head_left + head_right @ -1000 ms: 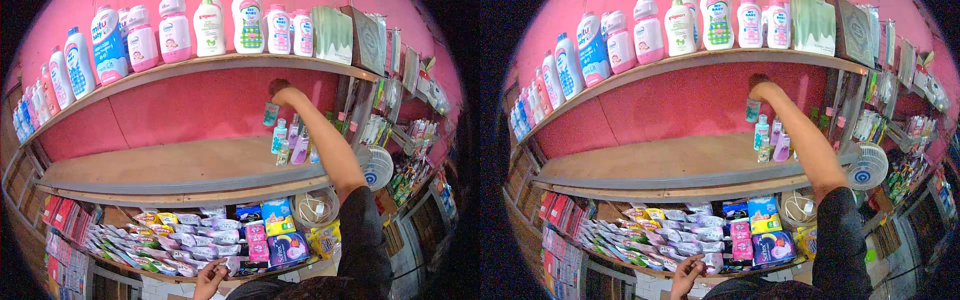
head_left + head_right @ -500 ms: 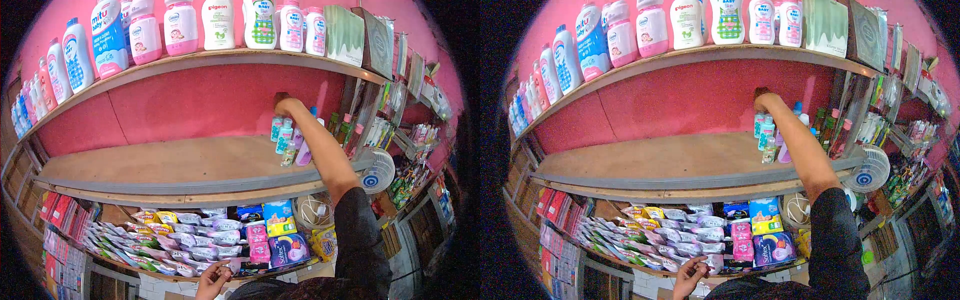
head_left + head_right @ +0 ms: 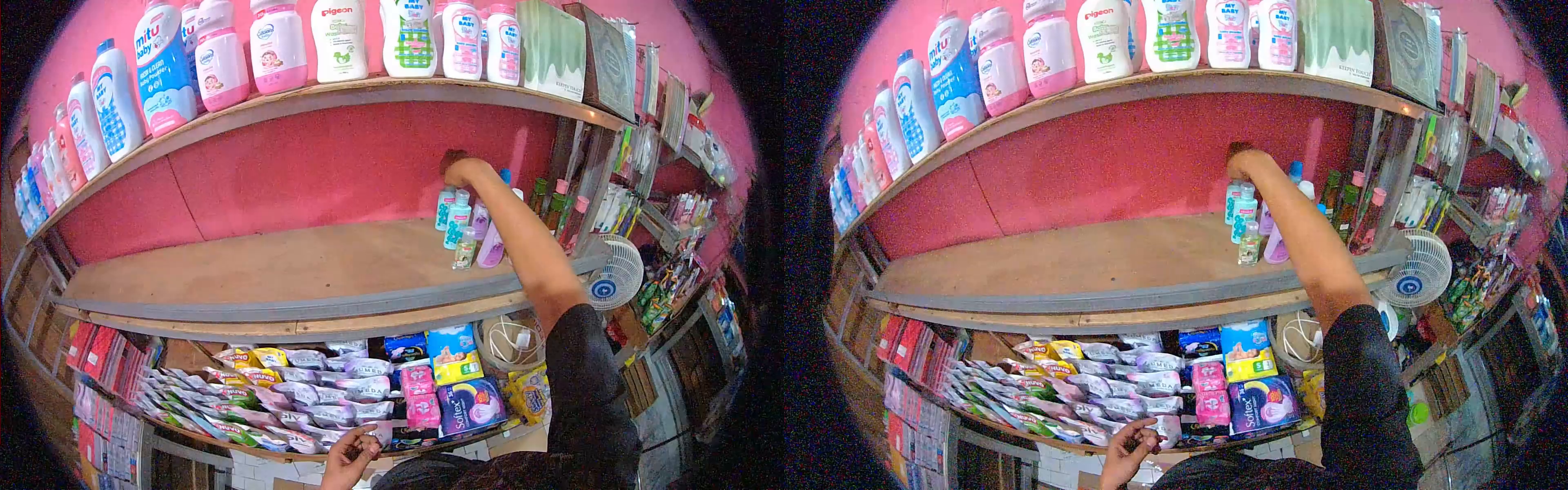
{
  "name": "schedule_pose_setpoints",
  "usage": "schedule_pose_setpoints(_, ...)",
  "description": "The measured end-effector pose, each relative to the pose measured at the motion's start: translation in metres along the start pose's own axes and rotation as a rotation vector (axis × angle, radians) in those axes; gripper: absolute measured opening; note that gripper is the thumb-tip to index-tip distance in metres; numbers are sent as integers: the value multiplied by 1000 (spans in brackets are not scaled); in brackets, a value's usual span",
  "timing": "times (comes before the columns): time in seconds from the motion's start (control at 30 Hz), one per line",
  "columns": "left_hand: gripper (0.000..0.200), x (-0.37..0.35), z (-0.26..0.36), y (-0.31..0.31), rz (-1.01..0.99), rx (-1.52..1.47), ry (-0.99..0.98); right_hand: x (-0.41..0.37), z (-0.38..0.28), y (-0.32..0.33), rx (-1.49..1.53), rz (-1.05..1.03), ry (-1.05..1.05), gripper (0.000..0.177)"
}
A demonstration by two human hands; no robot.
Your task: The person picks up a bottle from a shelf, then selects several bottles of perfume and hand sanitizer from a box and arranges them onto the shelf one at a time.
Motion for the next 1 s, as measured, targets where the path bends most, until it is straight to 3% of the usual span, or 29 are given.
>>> schedule_pose_setpoints(0.1, 39, -1, -2, 0, 15, -3, -2, -2, 11, 6, 54, 74, -99, 32)
schedule_pose_setpoints(0.33, 40, -2, 1, -2, 37, 56, -34, -64, -41, 44, -67, 20, -35, 32)
schedule_pose_setpoints(0.4, 41, -3, 2, -7, 34, 42, 56, -83, -55, 51, -49, 79, -63, 30)
schedule_pose_setpoints(0.5, 41, -3, 2, -12, 17, 27, 117, -81, -44, 20, 350, 22, -118, 26)
schedule_pose_setpoints(1.0, 42, -7, 0, -20, -7, 82, 144, -79, -44, 18, 277, 99, -40, 22)
Point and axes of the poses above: each hand's wrist, its own x-axis towards the middle knuckle, its own y-axis out of the back of the hand, z = x × y, the point moved 10 cm from there along x, towards the middle knuckle, and after that the axes turned 14 degrees about y, right-handed, at the moved point
